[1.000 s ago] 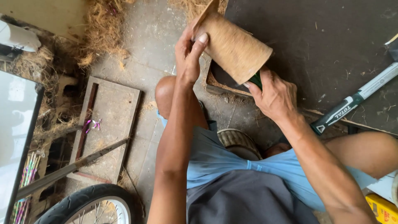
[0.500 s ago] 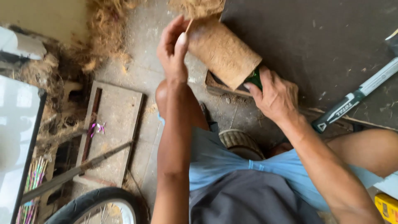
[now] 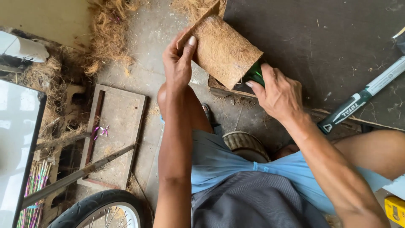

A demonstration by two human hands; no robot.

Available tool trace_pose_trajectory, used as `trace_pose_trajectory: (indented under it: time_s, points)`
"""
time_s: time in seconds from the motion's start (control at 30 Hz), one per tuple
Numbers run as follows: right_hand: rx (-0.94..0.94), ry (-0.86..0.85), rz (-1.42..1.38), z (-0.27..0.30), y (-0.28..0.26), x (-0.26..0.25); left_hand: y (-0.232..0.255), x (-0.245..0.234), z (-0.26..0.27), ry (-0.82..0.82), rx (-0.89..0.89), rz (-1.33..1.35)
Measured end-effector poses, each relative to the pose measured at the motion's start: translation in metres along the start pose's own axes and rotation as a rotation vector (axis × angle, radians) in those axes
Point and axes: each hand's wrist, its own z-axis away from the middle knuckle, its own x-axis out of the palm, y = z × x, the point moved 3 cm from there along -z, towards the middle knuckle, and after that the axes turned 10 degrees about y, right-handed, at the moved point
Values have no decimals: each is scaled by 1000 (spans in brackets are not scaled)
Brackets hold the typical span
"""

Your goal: Trimming the edges of a coconut fiber sleeve with scissors and fitting it onto a glass bottle.

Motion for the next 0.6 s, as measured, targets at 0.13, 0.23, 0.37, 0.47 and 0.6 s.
trace_pose_trajectory:
  time_s: [0.13, 0.23, 0.37, 0.47, 0.6]
  points:
    - [25, 44, -48, 2, -8, -14, -2, -4, 5, 12, -87, 71]
    - [22, 58, -51, 0, -9, -12, -4, -9, 2, 39, -60, 54]
    - [13, 20, -4, 1, -4, -12, -2, -2, 1, 148, -68, -161]
    - [7, -24, 61, 2, -2, -10, 22, 3, -2, 140, -16, -291]
    - [86, -7, -75, 2, -6, -11, 30, 15, -2, 6, -212, -269]
